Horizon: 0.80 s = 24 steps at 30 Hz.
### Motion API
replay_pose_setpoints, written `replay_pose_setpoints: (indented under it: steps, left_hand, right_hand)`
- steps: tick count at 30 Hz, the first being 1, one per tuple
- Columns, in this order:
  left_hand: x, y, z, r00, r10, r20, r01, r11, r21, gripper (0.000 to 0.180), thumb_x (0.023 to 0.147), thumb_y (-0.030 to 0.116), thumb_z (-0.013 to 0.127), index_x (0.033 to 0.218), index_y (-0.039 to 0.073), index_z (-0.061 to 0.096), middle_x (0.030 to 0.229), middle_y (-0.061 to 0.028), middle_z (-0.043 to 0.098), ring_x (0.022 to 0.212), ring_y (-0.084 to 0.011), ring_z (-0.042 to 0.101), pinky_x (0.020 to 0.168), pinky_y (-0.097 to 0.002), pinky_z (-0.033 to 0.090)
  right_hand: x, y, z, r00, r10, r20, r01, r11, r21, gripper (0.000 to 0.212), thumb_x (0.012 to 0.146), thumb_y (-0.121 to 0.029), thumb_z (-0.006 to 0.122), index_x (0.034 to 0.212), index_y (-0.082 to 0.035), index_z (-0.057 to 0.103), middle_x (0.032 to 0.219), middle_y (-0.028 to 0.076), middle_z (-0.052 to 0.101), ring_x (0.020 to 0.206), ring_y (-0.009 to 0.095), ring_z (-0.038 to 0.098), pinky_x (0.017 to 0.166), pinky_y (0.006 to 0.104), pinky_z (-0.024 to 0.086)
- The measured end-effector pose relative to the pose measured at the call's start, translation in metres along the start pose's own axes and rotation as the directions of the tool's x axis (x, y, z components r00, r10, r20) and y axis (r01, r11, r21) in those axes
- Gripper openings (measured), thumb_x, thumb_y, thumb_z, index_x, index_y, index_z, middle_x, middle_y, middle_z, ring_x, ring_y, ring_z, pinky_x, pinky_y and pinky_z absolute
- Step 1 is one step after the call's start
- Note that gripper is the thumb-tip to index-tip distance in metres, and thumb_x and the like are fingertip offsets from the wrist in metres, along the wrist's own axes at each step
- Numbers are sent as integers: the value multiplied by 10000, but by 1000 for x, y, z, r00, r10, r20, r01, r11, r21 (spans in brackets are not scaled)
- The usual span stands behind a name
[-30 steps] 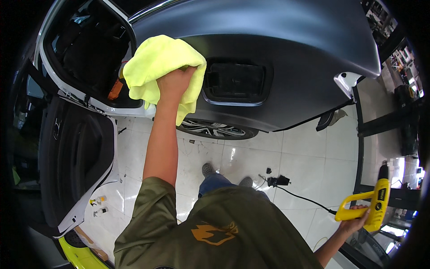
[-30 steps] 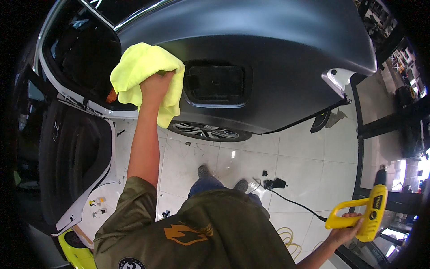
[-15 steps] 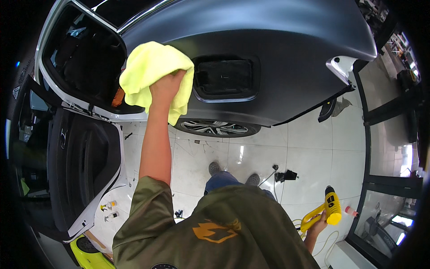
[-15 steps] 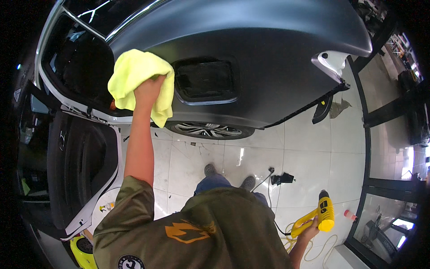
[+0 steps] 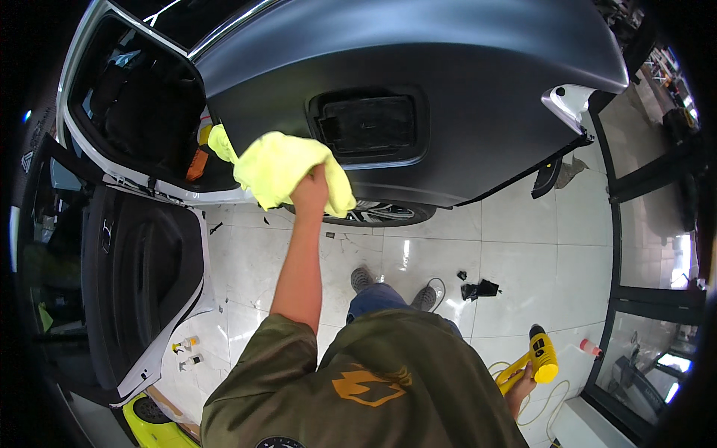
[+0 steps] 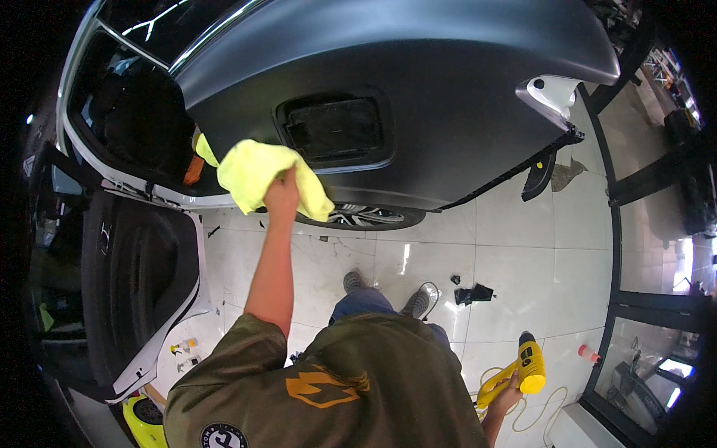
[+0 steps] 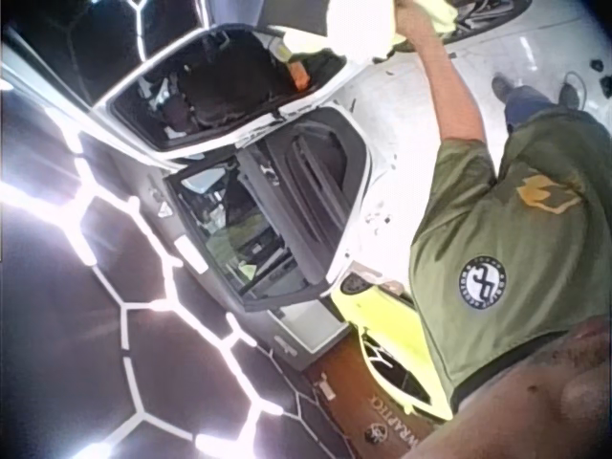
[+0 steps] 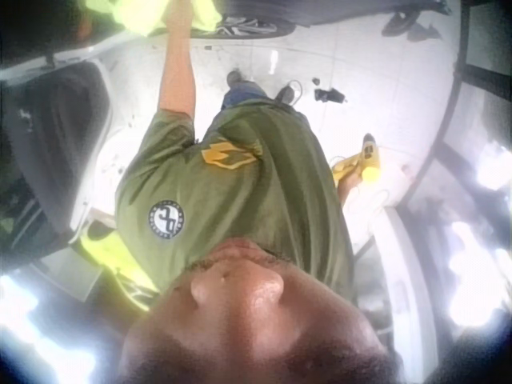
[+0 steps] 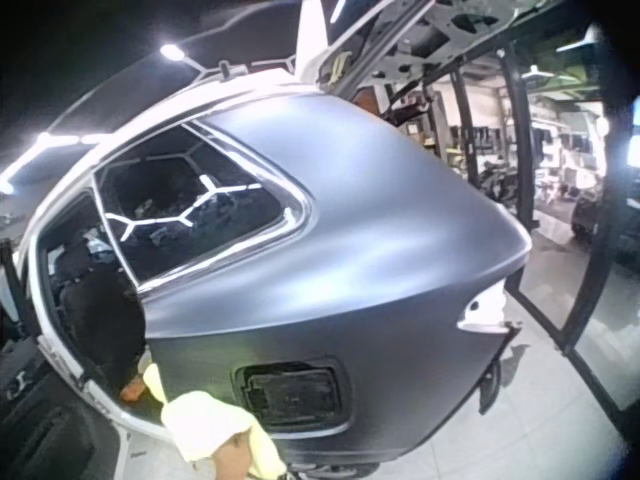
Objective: The person uses a yellow heat gun to warm the rear bumper area of a white car while wiping the surface with a yellow microfiber cloth. They then remove a black plastic trim piece from the bumper, heat the exposed area, and wipe it again. The person reattaches the trim piece and continues heating and wiping the bumper and wheel arch area.
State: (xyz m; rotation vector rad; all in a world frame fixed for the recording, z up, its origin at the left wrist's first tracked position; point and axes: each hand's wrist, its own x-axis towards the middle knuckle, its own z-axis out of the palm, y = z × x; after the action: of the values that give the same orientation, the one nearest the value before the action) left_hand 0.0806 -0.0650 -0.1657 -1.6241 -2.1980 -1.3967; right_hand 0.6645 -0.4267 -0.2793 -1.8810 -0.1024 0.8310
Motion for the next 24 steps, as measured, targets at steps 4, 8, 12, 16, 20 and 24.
replay_pose_setpoints:
  steps: [4, 8, 12, 16, 20, 24]
  left_hand:
    - [-20, 3, 11, 1000, -7, -15, 5, 995, -100, 366, 927, 286, 637, 1174, 16, 634, 1199, -135, 643, 1104, -286, 604, 975, -382, 432]
    - [-1, 15, 0, 990, 87, -112, -99, 990, -101, 246, 902, 201, 655, 1083, 37, 684, 1096, -132, 684, 1014, -294, 647, 921, -389, 470]
    - [27, 34, -16, 997, 70, -19, -70, 997, -8, 272, 917, 230, 630, 1081, 18, 676, 1088, -140, 684, 1001, -313, 644, 896, -396, 474]
    - [-7, 28, 10, 992, -49, -116, 52, 998, 28, 377, 919, 286, 626, 1155, -8, 627, 1150, -179, 654, 1061, -346, 619, 929, -406, 456]
    - [-31, 55, 23, 832, -555, -33, 542, 823, -169, 437, 939, 325, 574, 1210, -17, 584, 1186, -215, 629, 1118, -380, 585, 954, -416, 440]
    - [-44, 46, 37, 806, -585, -90, 558, 801, -216, 520, 912, 334, 615, 1279, -22, 527, 1267, -208, 584, 1170, -325, 560, 999, -371, 413]
  right_hand:
    - [0, 3, -6, 999, 10, -31, -12, 998, -56, 247, 918, -257, 641, 955, -35, 540, 639, 14, 498, 502, 121, 512, 452, 267, 412]
    - [8, 7, -12, 1000, -18, -6, 17, 994, -112, 254, 917, -275, 644, 936, -41, 546, 640, 17, 504, 501, 124, 515, 456, 267, 418]
    - [16, 1, -5, 999, 3, 34, -1, 998, -63, 270, 908, -286, 656, 926, -39, 547, 645, 21, 509, 500, 131, 518, 461, 270, 422]
    - [13, -6, 6, 1000, 23, 19, -21, 992, -125, 277, 908, -284, 657, 928, -34, 539, 656, 29, 511, 506, 136, 517, 468, 276, 428]
    - [0, -20, 13, 999, -6, 39, 11, 989, -145, 283, 909, -283, 655, 948, -27, 541, 673, 39, 514, 516, 140, 516, 474, 283, 435]
    - [-4, -28, 16, 996, -8, 87, 20, 990, -137, 267, 915, -258, 641, 984, -19, 545, 683, 38, 514, 522, 140, 515, 479, 284, 436]
